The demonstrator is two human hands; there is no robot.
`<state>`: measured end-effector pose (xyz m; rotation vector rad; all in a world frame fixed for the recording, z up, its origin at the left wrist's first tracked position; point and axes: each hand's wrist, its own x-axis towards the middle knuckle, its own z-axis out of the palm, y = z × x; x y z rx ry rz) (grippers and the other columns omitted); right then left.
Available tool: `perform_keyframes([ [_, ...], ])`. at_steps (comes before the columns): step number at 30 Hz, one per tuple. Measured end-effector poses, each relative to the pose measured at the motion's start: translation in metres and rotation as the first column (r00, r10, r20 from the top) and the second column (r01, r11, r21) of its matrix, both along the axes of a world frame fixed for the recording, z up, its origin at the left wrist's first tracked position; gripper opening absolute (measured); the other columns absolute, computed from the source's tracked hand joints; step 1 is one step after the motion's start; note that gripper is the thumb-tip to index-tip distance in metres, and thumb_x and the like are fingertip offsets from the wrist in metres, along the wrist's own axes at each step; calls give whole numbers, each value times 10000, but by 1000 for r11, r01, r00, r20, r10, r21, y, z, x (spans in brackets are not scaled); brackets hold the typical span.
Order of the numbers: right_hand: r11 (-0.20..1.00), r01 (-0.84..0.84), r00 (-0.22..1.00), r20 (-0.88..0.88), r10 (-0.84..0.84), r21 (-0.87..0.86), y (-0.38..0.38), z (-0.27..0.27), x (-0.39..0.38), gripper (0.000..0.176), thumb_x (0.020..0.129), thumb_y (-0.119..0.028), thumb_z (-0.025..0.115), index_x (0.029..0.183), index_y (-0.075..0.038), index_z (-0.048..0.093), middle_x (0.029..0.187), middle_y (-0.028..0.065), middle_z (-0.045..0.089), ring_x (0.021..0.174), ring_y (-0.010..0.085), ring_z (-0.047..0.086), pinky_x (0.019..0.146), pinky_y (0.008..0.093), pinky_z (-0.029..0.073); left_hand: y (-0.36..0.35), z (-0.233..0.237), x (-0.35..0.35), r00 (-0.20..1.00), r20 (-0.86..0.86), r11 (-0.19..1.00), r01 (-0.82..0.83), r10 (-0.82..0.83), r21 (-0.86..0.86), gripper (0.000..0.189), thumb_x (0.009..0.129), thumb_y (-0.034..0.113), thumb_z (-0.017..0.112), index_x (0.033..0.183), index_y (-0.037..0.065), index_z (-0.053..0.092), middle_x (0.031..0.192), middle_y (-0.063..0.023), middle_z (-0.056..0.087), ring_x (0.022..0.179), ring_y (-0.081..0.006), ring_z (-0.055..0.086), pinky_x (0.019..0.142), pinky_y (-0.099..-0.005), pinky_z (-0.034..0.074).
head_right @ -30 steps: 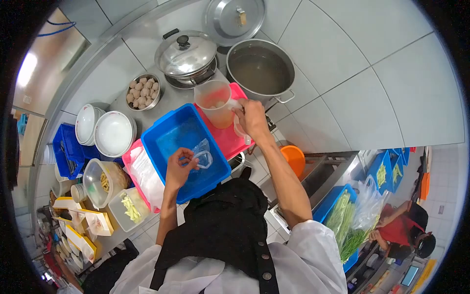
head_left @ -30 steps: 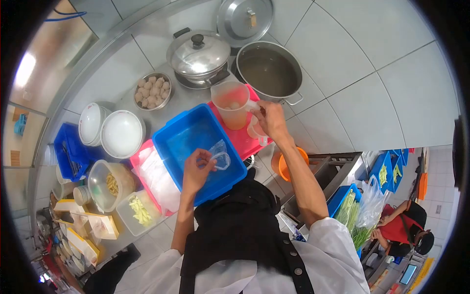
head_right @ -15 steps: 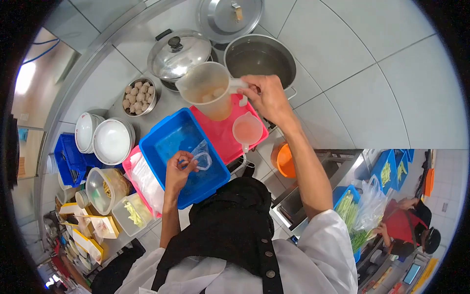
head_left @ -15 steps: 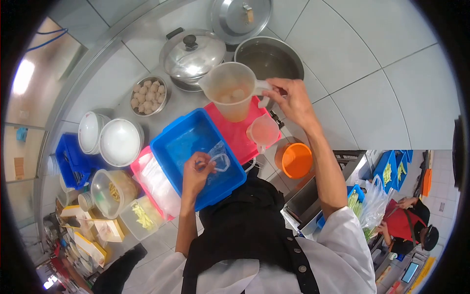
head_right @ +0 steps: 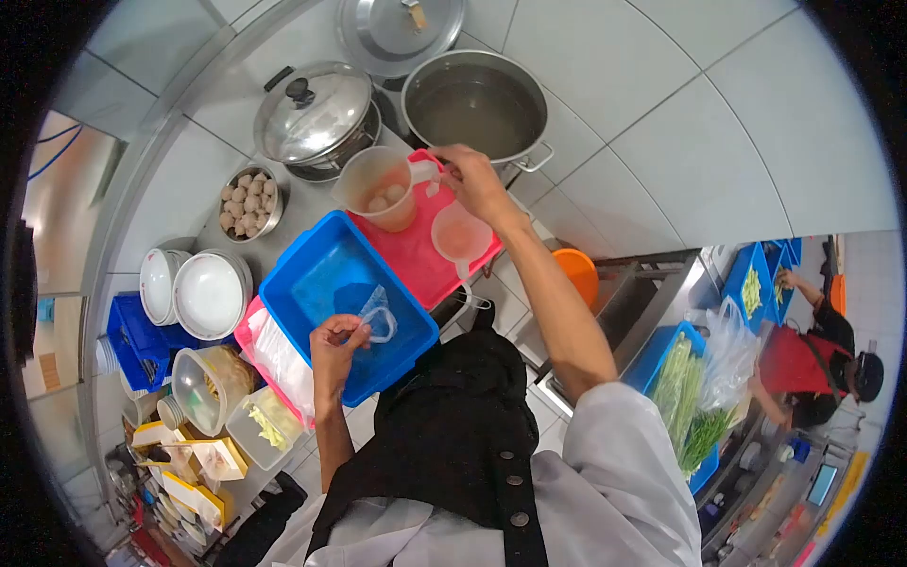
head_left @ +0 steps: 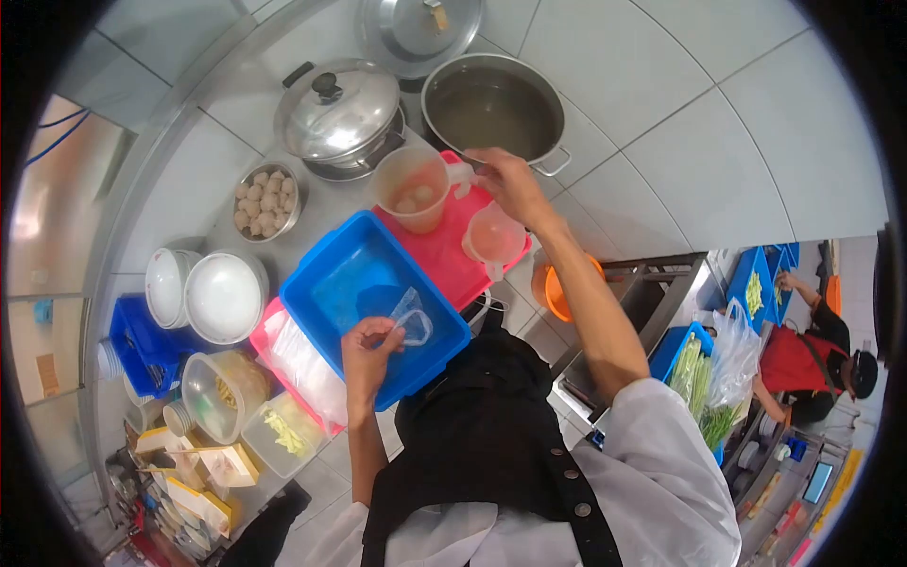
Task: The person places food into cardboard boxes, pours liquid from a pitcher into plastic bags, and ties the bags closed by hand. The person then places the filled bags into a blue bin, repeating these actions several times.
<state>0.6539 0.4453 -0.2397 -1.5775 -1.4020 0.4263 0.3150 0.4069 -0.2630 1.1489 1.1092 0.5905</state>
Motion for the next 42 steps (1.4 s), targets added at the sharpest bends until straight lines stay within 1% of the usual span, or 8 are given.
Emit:
perform_keyframes([
  [3, 897, 428, 902, -120, -416, 110, -59, 0, -28, 307, 815, -46, 714, 1103, -22, 610, 811, 82, 585, 677, 186, 558, 628, 297, 464, -5, 0, -1, 998, -54, 1000, 12, -11, 25, 154, 793, 23, 750, 911, -23, 662, 764, -67, 649, 635, -123, 612, 546, -231, 482],
  [5, 769, 638, 724, -316, -613, -29, -109, -32, -61, 269, 795, -126, 759, 983, -8, 605, 831, 93, 572, 724, 173, 551, 642, 290, 454, -9, -1, -1, 996, -91, 1000, 8, -5, 25, 173, 786, 31, 759, 921, -27, 667, 742, -64, 648, 618, -114, 601, 535, -227, 474],
  [7, 705, 573, 706, -184, -684, -418, -130, -16, -102, 337, 758, -233, 802, 883, -13, 579, 844, 104, 577, 774, 197, 562, 671, 333, 461, -11, -3, 2, 992, -129, 1000, 2, -3, -9, 207, 780, 47, 768, 933, -46, 664, 728, -77, 658, 597, -119, 602, 518, -226, 465],
  [12, 772, 612, 790, 95, -605, -172, -119, -75, -119, 224, 798, -164, 706, 908, 6, 610, 846, 208, 588, 797, 401, 571, 708, 456, 462, -9, -11, 4, 969, -226, 987, 128, -104, 95, 278, 769, 61, 781, 974, -73, 649, 757, -115, 669, 631, -148, 639, 562, -265, 531],
  [21, 879, 466, 885, -52, -463, 99, -160, 5, -100, 193, 854, -73, 654, 1024, 14, 628, 936, 177, 641, 859, 374, 613, 742, 412, 497, -10, -25, -1, 970, -117, 976, 217, -213, 22, 277, 866, 65, 680, 1082, -98, 621, 842, -109, 656, 697, -146, 628, 667, -264, 523],
  [28, 911, 409, 911, 84, -404, -55, -215, 53, -116, 161, 802, -26, 699, 959, 6, 688, 899, 132, 676, 808, 245, 648, 700, 326, 501, -21, -12, 10, 904, -341, 920, 338, -259, 197, 202, 870, 100, 678, 1000, -54, 669, 891, -113, 694, 817, -168, 661, 764, -302, 528],
  [32, 925, 362, 931, 88, -353, -119, -234, 54, -135, 201, 729, -17, 764, 907, 19, 678, 798, 125, 663, 639, 230, 570, 582, 316, 452, -35, 4, 21, 988, -77, 991, 137, -137, -1, 175, 860, 46, 686, 985, -71, 651, 873, -107, 663, 764, -164, 656, 680, -287, 551],
  [42, 959, 230, 945, 274, -179, -166, -233, 43, -163, 209, 718, -32, 771, 895, 17, 671, 738, 123, 623, 612, 258, 546, 555, 333, 432, -50, 15, 23, 979, -86, 983, 186, -185, 2, 131, 851, 32, 689, 952, -49, 669, 915, -71, 649, 779, -125, 636, 687, -260, 546],
])
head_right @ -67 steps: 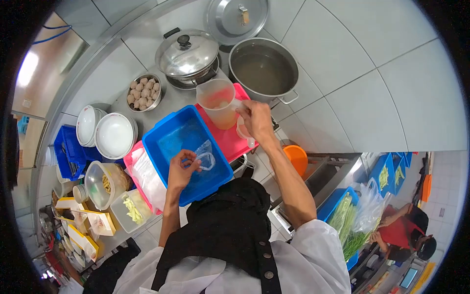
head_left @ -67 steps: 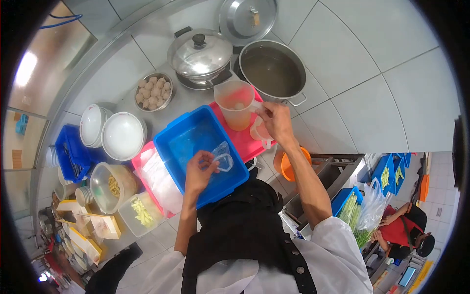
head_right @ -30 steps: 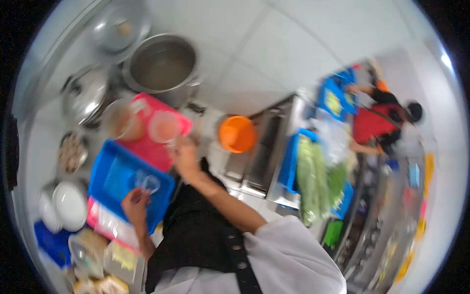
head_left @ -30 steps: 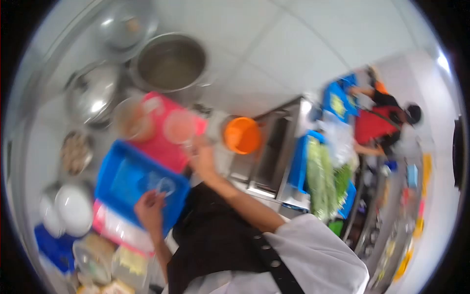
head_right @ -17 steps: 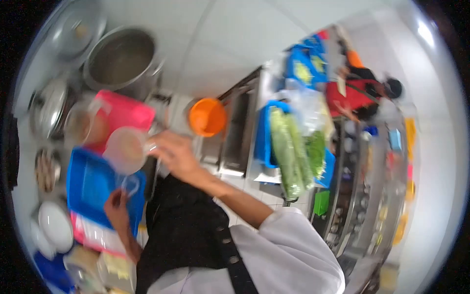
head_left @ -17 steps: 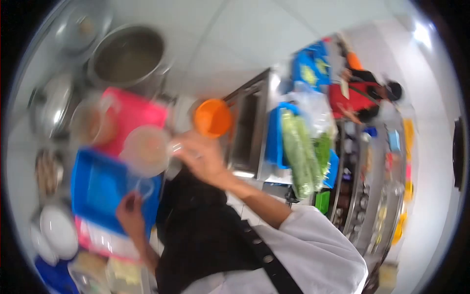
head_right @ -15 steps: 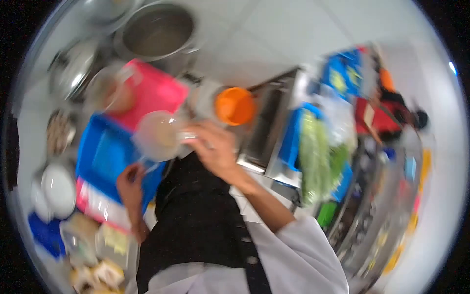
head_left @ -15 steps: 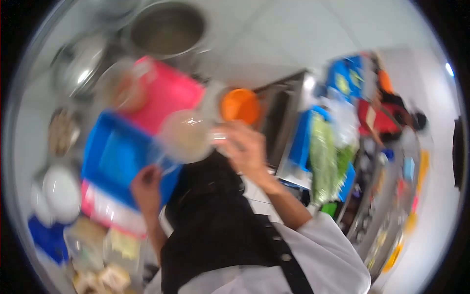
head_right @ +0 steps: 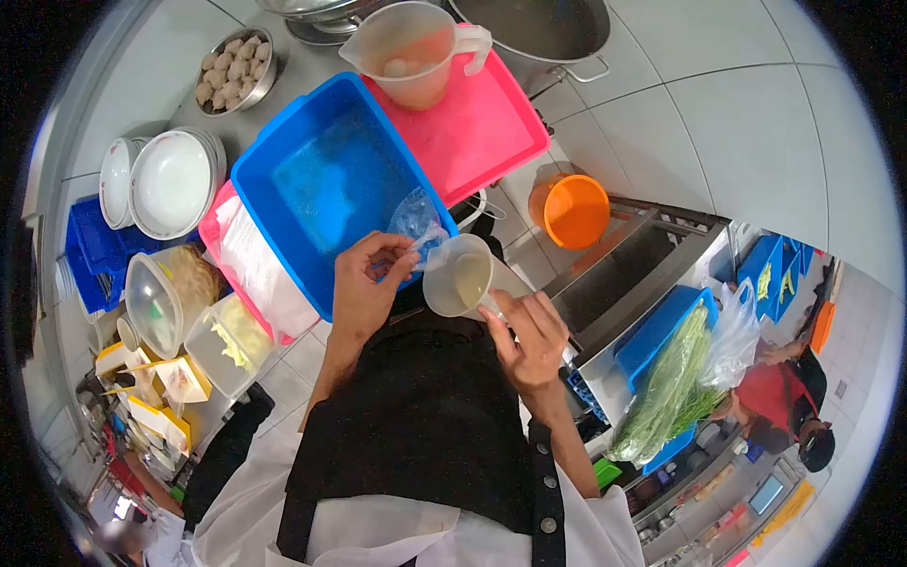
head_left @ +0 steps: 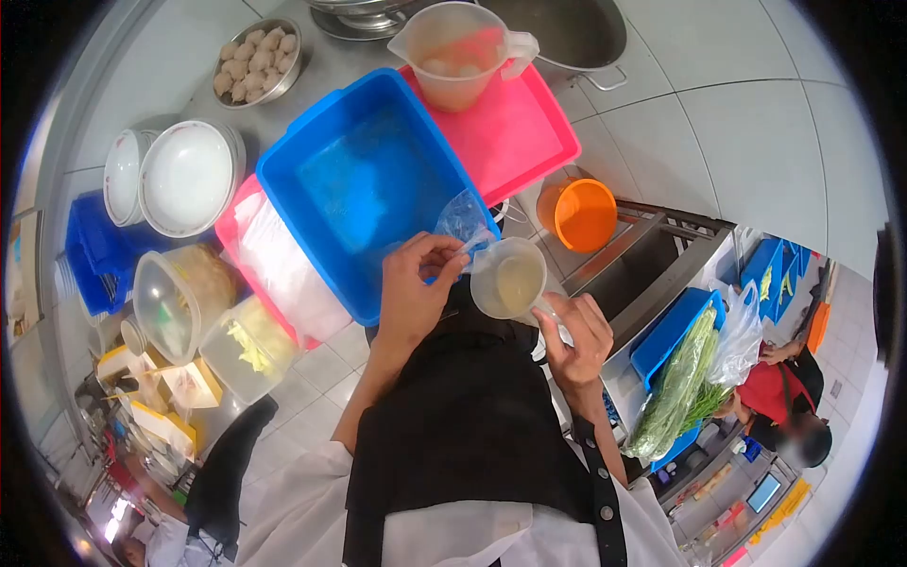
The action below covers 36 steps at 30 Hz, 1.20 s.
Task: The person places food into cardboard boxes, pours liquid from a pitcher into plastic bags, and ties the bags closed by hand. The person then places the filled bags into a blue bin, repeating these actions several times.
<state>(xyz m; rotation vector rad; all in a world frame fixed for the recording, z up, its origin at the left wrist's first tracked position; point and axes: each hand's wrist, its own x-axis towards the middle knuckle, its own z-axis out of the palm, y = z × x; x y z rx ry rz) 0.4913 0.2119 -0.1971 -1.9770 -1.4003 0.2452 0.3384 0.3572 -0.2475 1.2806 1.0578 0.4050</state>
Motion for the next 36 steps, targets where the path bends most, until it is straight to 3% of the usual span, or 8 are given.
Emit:
perform_keyframes([
  [6, 997, -73, 991, 114, 72, 4, 10, -1, -1, 240, 720, -77, 785, 903, 17, 660, 715, 105, 589, 602, 236, 537, 515, 331, 422, 1, 1, -3, 1000, 10, 995, 4, -5, 96, 135, 829, 52, 699, 929, -37, 678, 879, -107, 659, 804, -187, 678, 737, -294, 560],
  [9, 994, -106, 986, 134, 104, 8, 15, 0, -3, 247, 720, -87, 788, 901, 19, 658, 706, 99, 577, 591, 226, 529, 507, 326, 424, 1, -1, -6, 1000, 21, 997, 18, -20, 73, 145, 843, 49, 694, 965, -30, 681, 928, -75, 655, 846, -133, 630, 758, -271, 538],
  [14, 995, -95, 990, 104, 96, -14, 20, 6, -7, 232, 698, -40, 788, 885, 19, 665, 703, 107, 592, 574, 247, 514, 526, 328, 418, 2, 0, -6, 1000, 9, 999, 13, -14, 51, 156, 845, 59, 700, 969, -32, 673, 931, -78, 655, 839, -132, 633, 746, -273, 536],
  [22, 979, -200, 963, 182, 201, -23, 27, 6, -6, 290, 662, -38, 813, 890, 12, 639, 671, 71, 529, 561, 200, 500, 482, 325, 428, 3, -1, -8, 999, 8, 996, 40, -40, 74, 147, 845, 53, 695, 956, -37, 661, 927, -83, 652, 824, -145, 644, 735, -277, 533],
  [31, 975, -217, 966, 135, 220, -40, 33, 12, -7, 258, 680, -70, 806, 877, 9, 658, 626, 79, 507, 553, 218, 486, 495, 315, 400, -3, -1, -11, 999, -47, 999, 5, -7, -51, 140, 857, 23, 662, 970, -57, 641, 935, -95, 642, 819, -151, 651, 715, -280, 539],
  [36, 968, -248, 958, 137, 252, -47, 32, 10, -5, 266, 668, -76, 808, 870, 7, 657, 628, 76, 493, 549, 218, 474, 491, 320, 397, -5, -1, -14, 999, -5, 990, -50, 50, -130, 147, 869, 23, 659, 992, -54, 635, 949, -94, 620, 766, -131, 627, 629, -245, 520],
])
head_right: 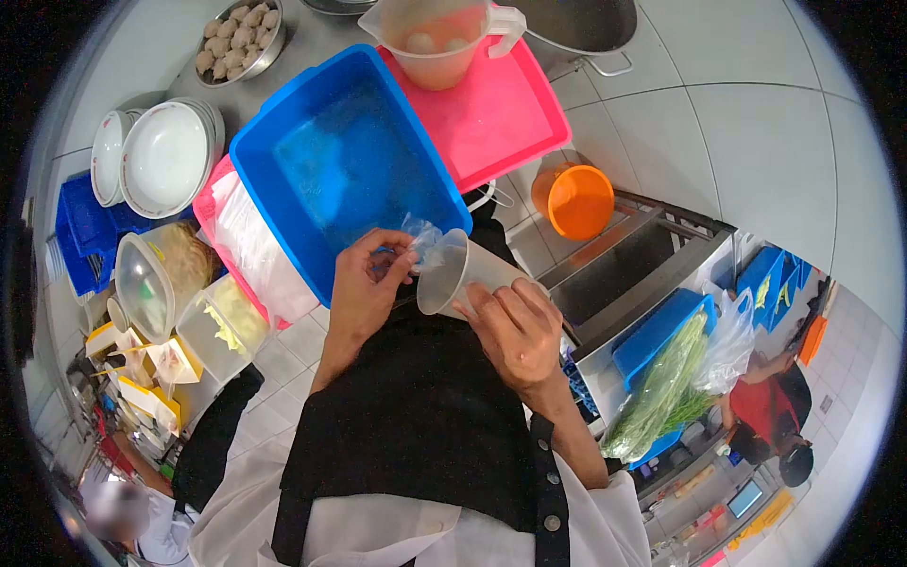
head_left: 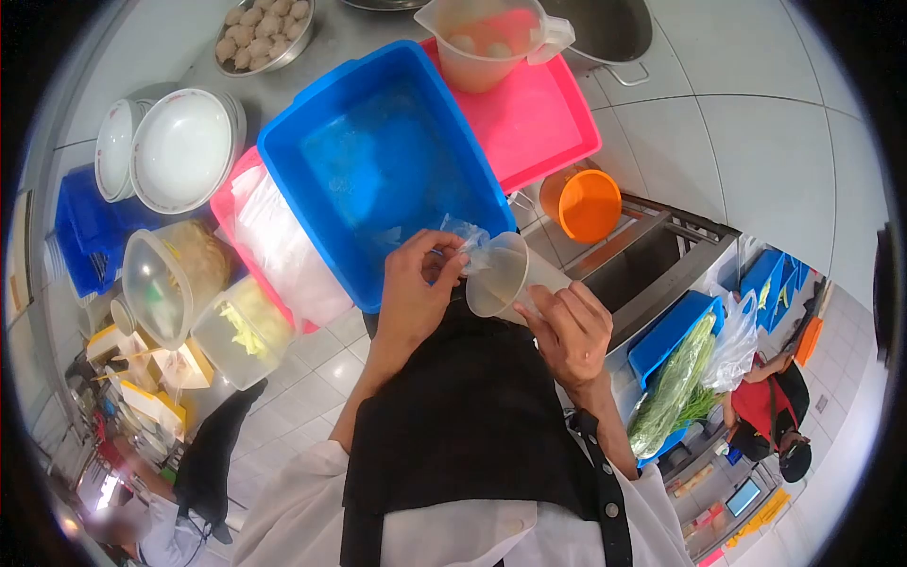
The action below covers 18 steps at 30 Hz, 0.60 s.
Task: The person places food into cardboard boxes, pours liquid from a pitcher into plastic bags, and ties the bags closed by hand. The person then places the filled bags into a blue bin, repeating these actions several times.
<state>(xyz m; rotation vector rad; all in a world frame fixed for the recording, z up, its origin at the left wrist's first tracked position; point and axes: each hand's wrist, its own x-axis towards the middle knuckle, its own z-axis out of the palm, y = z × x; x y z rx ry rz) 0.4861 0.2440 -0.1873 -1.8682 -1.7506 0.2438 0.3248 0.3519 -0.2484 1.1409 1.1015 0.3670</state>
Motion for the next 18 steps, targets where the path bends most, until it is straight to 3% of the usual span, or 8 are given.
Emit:
perform_keyframes([
  [5, 1000, -25, 1000, 10, 25, -6, 1, 3, 0, 280, 654, -83, 813, 869, 10, 659, 623, 75, 478, 545, 218, 468, 483, 323, 395, -3, 10, 0, 999, -29, 999, -25, 24, -33, 151, 869, 24, 664, 1002, -41, 635, 942, -85, 605, 752, -123, 619, 584, -237, 508],
  [8, 998, -60, 998, 27, 60, -6, 1, 3, 2, 286, 650, -83, 812, 867, 7, 650, 622, 42, 460, 541, 169, 457, 472, 311, 389, -4, 16, 0, 998, -59, 999, -33, 31, -36, 154, 864, 23, 669, 1002, -37, 634, 938, -79, 598, 743, -121, 617, 563, -231, 499],
  [18, 993, -115, 993, -26, 115, 17, 5, 11, -3, 263, 686, -115, 806, 871, 7, 663, 604, 45, 514, 533, 161, 483, 459, 299, 394, -13, 26, -8, 989, -132, 998, -70, 68, -9, 143, 859, 34, 679, 981, -27, 637, 894, -60, 571, 717, -111, 598, 521, -220, 465],
])
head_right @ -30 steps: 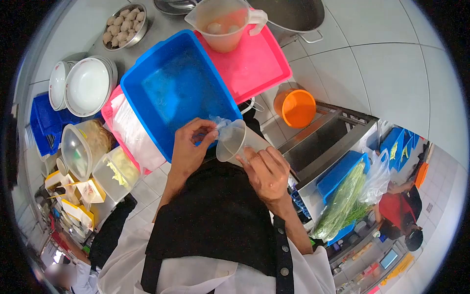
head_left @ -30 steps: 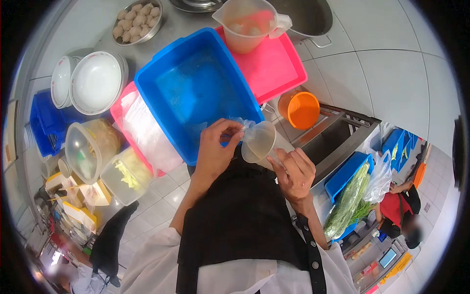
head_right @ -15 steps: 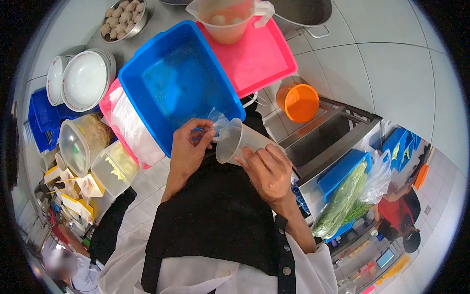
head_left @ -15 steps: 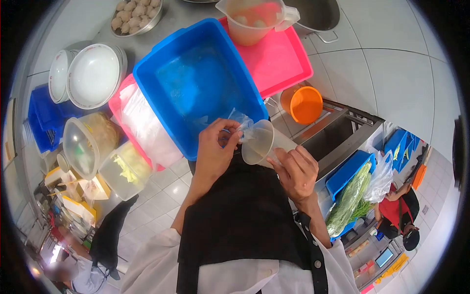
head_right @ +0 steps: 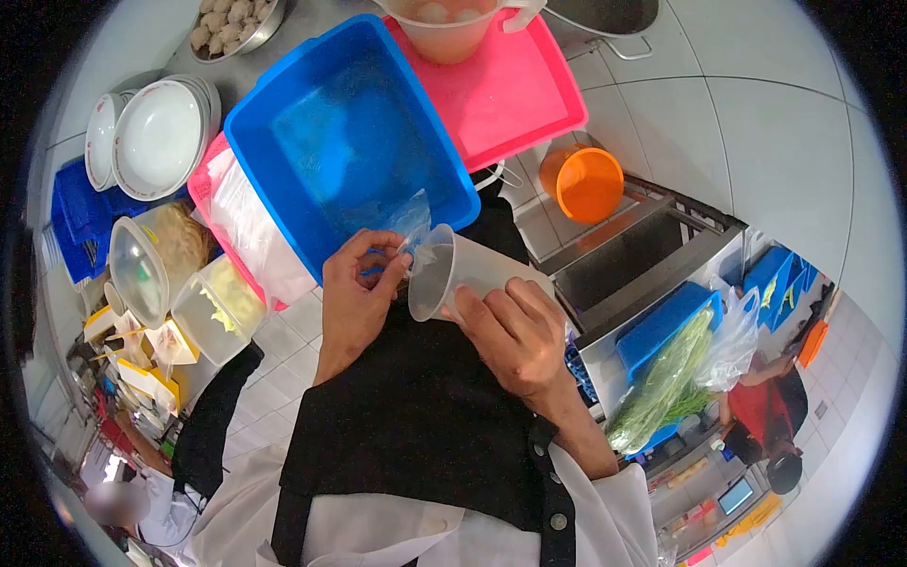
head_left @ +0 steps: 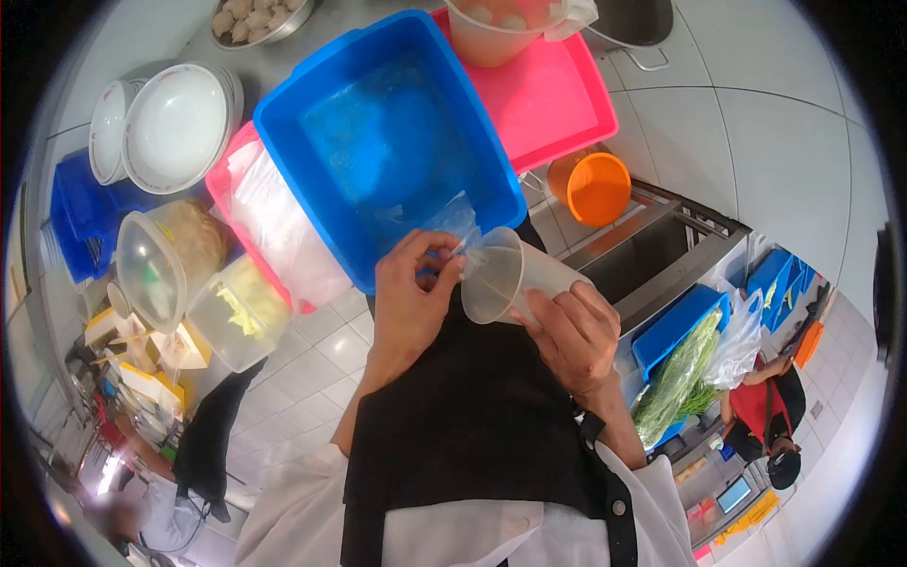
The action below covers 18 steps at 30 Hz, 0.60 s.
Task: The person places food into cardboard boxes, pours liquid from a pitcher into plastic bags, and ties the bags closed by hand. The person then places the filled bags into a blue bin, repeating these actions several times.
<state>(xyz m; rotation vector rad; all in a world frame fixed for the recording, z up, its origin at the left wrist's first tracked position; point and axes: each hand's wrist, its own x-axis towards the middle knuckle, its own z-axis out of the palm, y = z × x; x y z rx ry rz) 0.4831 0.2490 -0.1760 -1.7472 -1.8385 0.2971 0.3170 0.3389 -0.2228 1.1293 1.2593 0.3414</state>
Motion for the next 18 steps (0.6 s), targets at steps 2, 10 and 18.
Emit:
perform_keyframes([
  [2, 1000, -5, 1000, 0, 5, -5, 0, 1, 0, 257, 696, -123, 805, 871, 3, 666, 605, 45, 519, 536, 160, 487, 462, 297, 399, -1, 3, -1, 1000, -4, 1000, -1, 1, -1, 145, 861, 36, 678, 985, -26, 636, 892, -60, 572, 721, -112, 598, 519, -219, 463],
  [10, 999, -31, 1000, -4, 31, -16, -1, 7, -4, 268, 701, -141, 797, 899, -16, 666, 620, 38, 508, 556, 158, 485, 468, 298, 397, -4, 12, -8, 1000, 17, 999, -14, 14, -35, 121, 879, 47, 657, 986, -8, 638, 884, -45, 582, 755, -111, 604, 545, -221, 465],
  [18, 998, -60, 998, 3, 60, -29, -1, 12, -7, 287, 676, -135, 795, 906, -23, 665, 619, 31, 493, 556, 155, 464, 477, 297, 398, -7, 10, -12, 1000, 6, 1000, -3, 3, 10, 116, 879, 40, 652, 985, -5, 637, 880, -35, 568, 779, -109, 605, 645, -241, 508],
])
